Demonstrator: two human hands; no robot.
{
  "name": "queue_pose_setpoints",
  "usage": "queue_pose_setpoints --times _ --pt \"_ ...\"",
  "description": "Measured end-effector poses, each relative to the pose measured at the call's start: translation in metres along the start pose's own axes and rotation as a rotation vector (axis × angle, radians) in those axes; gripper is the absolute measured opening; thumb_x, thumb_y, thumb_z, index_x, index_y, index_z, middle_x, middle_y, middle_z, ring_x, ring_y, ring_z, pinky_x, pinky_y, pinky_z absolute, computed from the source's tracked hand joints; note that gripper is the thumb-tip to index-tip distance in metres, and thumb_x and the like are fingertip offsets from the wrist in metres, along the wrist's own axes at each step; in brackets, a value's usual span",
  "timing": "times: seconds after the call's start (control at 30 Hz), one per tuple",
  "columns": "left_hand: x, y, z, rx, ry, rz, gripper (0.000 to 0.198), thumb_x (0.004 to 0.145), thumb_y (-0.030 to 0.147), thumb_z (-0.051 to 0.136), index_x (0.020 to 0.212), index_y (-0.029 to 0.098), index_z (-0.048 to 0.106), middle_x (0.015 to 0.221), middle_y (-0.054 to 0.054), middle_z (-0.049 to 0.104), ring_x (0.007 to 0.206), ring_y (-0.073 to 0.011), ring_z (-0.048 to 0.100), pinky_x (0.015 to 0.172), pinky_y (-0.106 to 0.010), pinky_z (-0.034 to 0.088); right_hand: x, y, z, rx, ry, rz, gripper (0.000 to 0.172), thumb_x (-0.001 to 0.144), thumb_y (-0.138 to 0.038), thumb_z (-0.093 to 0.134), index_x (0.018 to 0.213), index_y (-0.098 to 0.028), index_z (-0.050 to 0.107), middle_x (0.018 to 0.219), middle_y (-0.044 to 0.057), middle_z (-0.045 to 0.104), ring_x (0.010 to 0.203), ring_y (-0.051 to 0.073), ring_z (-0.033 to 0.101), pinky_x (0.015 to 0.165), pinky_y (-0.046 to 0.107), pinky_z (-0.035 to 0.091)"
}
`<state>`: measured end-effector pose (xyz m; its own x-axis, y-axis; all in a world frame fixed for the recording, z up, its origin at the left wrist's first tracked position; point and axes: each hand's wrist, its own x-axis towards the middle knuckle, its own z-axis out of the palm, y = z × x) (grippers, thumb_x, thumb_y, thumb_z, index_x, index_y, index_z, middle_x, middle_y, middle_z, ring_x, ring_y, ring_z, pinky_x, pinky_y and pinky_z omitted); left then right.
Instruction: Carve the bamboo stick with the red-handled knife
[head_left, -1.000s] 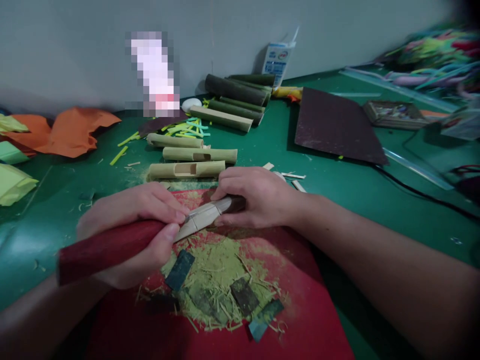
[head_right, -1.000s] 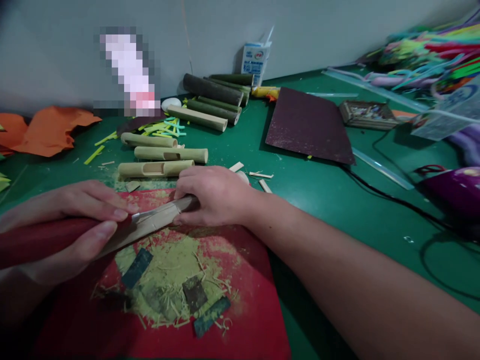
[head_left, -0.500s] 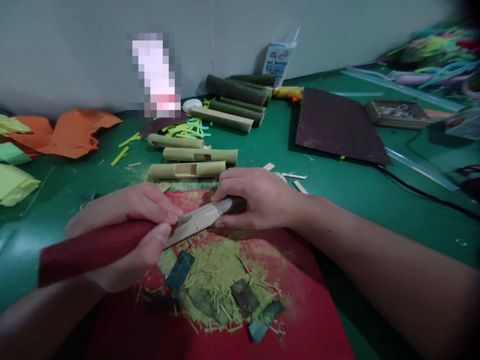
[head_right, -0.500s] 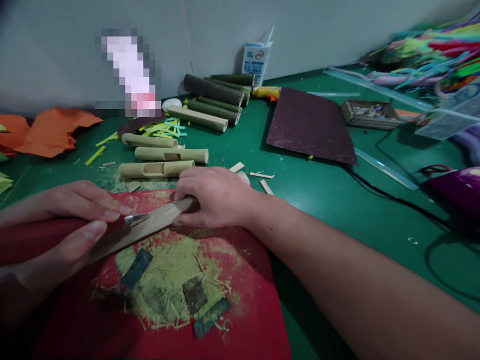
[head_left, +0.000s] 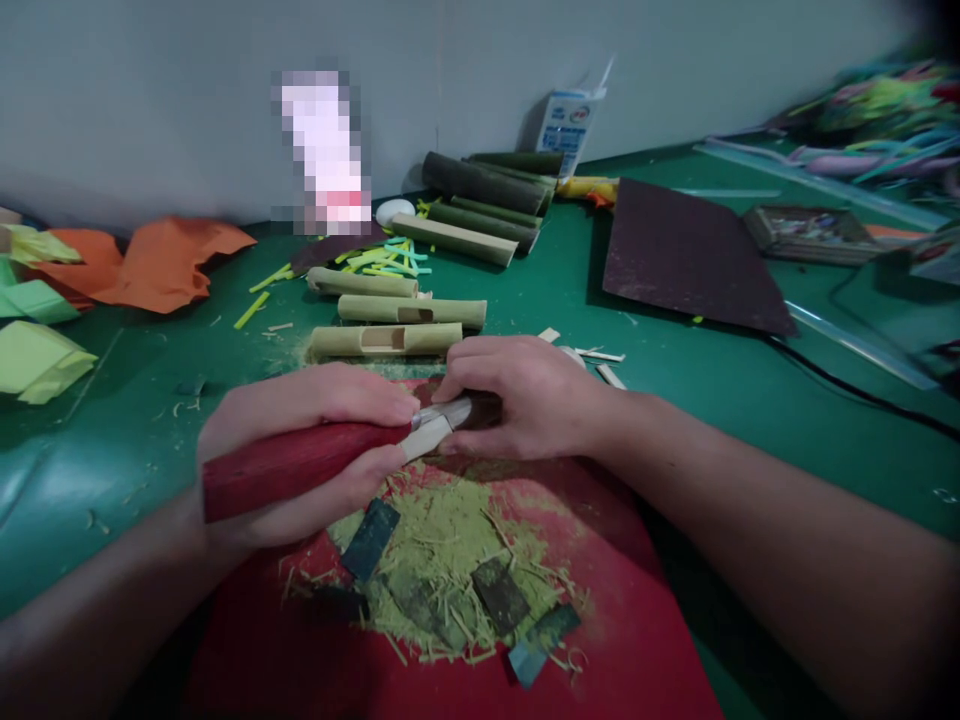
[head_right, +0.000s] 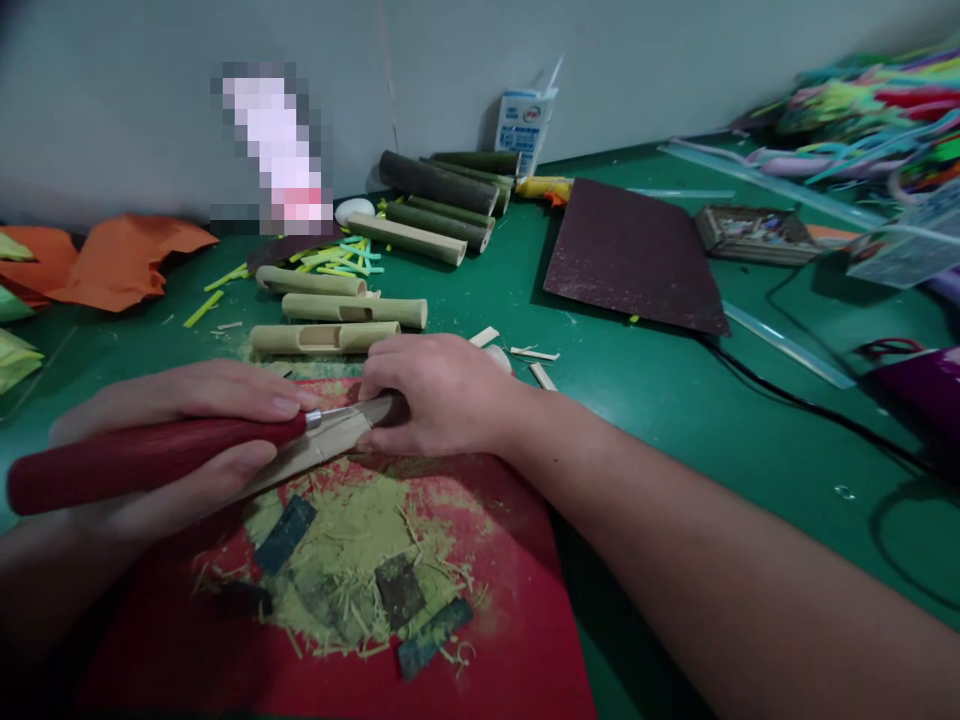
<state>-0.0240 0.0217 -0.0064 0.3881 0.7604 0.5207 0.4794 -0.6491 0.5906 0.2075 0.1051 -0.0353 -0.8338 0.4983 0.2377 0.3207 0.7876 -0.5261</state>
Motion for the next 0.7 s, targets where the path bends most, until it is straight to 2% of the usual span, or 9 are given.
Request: queue_pose_setpoints --times 0.2,0.53,0.7 --pt "0.0023 0.0031 0.0006 0.048 -0.069 -0.057 0.019 0.084 0.022 0.069 0.102 0.028 0.073 0.105 0.001 0.078 0.097 -0.0199 0.074 0.088 -0.030 0.062 0.0005 0.0014 0.0015 -0.010 0.012 -0.007 0.022 0.077 -0.035 0.073 0.092 -0.019 0.070 0.083 0.000 0.063 0.077 0.014 0.056 0.066 0.026 0.033" --pt "0.0007 0.0013 0.0000 0.078 -0.054 -0.028 0.018 0.083 0.023 0.071 0.101 0.027 0.073 0.102 0.001 0.078 0.094 -0.0192 0.074 0.088 -0.029 0.062 0.0012 0.0010 0.0013 -0.008 0.016 -0.006 0.024 0.077 -0.036 0.073 0.092 -0.017 0.072 0.084 0.001 0.064 0.077 0.015 0.057 0.065 0.026 0.034" --pt "0.0013 0.0026 -0.0004 0.077 -0.049 -0.057 0.020 0.083 0.021 0.071 0.102 0.027 0.073 0.105 0.000 0.078 0.096 -0.0190 0.074 0.087 -0.028 0.062 0.0005 0.0012 0.0009 -0.006 0.007 0.000 0.024 0.076 -0.035 0.075 0.093 -0.018 0.072 0.084 0.001 0.063 0.077 0.015 0.057 0.065 0.027 0.034"
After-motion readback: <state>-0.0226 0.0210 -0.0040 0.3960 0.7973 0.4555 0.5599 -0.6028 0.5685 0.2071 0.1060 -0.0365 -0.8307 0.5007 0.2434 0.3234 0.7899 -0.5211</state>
